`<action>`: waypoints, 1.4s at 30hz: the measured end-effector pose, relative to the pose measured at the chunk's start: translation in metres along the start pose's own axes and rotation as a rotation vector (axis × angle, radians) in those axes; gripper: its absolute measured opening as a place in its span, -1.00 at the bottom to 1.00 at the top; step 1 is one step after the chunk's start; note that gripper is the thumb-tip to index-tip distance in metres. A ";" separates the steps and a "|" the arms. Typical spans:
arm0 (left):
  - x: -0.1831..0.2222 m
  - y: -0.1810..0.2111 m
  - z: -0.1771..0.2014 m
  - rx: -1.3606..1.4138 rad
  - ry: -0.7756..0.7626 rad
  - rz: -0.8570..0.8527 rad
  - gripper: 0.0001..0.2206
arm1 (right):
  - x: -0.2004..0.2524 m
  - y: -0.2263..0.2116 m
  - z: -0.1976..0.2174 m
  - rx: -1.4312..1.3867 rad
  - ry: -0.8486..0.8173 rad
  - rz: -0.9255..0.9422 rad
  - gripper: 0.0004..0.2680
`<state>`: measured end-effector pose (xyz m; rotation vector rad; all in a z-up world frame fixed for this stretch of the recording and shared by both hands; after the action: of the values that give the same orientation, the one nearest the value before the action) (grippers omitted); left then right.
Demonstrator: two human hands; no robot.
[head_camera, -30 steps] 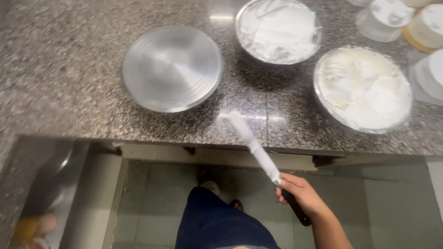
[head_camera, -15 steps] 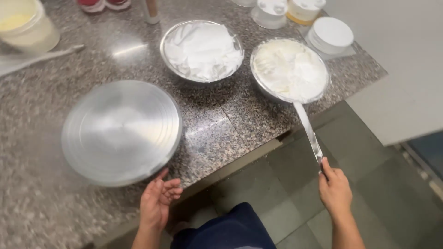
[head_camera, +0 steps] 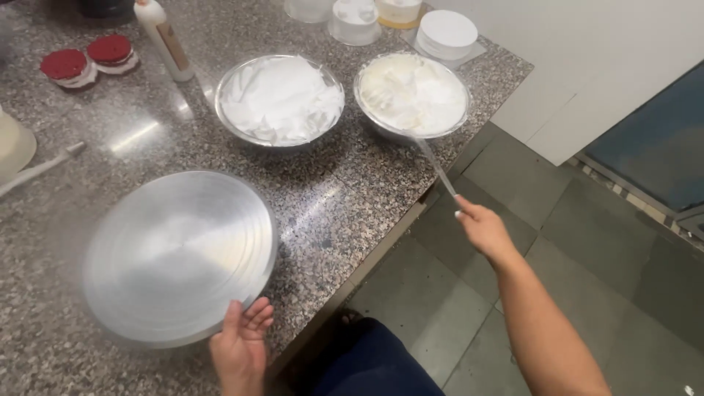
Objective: The person holds a bowl of whipped white frosting and uses a spatula to scoop the frosting into a round cake pan, then repeatedly scrapes the remaining frosting from the bowl and wipes the spatula clean on the counter edge.
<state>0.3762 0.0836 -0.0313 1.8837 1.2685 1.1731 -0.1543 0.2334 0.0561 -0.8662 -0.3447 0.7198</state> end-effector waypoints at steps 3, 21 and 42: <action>-0.011 0.002 0.032 0.013 0.056 -0.032 -0.70 | 0.005 -0.014 -0.011 -0.047 -0.085 0.007 -0.65; 0.148 -0.096 0.023 -0.061 0.343 -0.002 -0.74 | 0.046 0.170 -0.059 -0.030 -0.197 0.376 -0.54; 0.293 -0.070 0.106 -0.559 -0.056 -0.022 -0.41 | 0.324 -0.130 -0.334 -0.848 -1.256 -0.111 -0.76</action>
<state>0.4896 0.3823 -0.0346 1.4701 0.8136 1.2888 0.3173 0.2121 -0.0483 -1.0624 -1.9040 0.9599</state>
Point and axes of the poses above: each hand's wrist, its own x-axis away from the middle knuckle, its own z-axis out of the back of the hand, y = z × x, the point moved 5 cm from there along -x, towards the middle knuckle, and after that the axes turned 14 degrees about -x, right-handed, at the moved point
